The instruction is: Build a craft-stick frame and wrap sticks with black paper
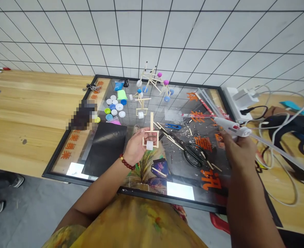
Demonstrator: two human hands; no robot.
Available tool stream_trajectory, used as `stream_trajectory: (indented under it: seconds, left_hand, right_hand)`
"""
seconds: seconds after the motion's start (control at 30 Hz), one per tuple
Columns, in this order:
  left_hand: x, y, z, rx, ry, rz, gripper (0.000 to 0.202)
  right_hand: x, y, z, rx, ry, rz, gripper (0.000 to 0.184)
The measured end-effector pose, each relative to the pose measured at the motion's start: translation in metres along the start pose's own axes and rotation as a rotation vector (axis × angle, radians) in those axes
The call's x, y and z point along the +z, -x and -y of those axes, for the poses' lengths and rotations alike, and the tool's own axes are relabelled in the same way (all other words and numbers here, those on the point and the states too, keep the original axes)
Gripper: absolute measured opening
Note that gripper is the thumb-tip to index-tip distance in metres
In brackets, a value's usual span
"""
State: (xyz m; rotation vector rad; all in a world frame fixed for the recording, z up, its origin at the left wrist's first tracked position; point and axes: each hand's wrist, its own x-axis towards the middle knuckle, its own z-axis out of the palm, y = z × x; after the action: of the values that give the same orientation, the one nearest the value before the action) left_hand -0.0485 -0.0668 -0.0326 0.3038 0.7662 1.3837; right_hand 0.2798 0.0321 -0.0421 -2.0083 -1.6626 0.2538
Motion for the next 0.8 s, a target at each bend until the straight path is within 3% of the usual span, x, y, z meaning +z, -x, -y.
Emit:
stream_trajectory:
  seconds: [0.13, 0.23, 0.4, 0.53, 0.6, 0.67, 0.7, 0.73, 0.8]
  left_hand:
    - [0.0, -0.001, -0.001, -0.058, 0.054, 0.039, 0.02]
    - [0.001, 0.0, -0.001, -0.049, 0.02, 0.029, 0.017]
    - [0.005, 0.006, -0.001, 0.009, -0.007, 0.015, 0.029]
    - [0.003, 0.007, 0.001, 0.103, -0.127, 0.072, 0.038]
    - [0.001, 0.007, 0.003, 0.235, -0.315, 0.064, 0.042]
    - [-0.002, 0.009, 0.004, 0.478, -0.648, 0.03, 0.042]
    - [-0.003, 0.01, 0.005, 0.631, -0.843, 0.022, 0.042]
    - [-0.005, 0.011, 0.007, 0.793, -1.033, 0.027, 0.043]
    - [-0.007, 0.012, 0.011, 1.069, -1.324, 0.078, 0.047]
  right_hand:
    - [-0.002, -0.004, 0.005, 0.044, 0.241, 0.136, 0.039]
    - [0.001, -0.002, 0.003, 0.038, 0.294, 0.163, 0.044]
    - [0.005, 0.015, -0.014, -0.226, 0.368, 0.129, 0.052]
    - [-0.011, 0.039, -0.024, -0.272, 0.337, 0.098, 0.053]
    - [-0.027, 0.056, -0.015, -0.204, 0.245, -0.009, 0.044]
    - [-0.041, 0.075, 0.009, -0.105, 0.075, -0.181, 0.037]
    - [-0.044, 0.086, 0.025, -0.096, -0.064, -0.191, 0.032]
    - [-0.045, 0.096, 0.043, -0.118, -0.263, -0.127, 0.027]
    - [-0.037, 0.115, 0.081, -0.152, -0.623, 0.258, 0.024]
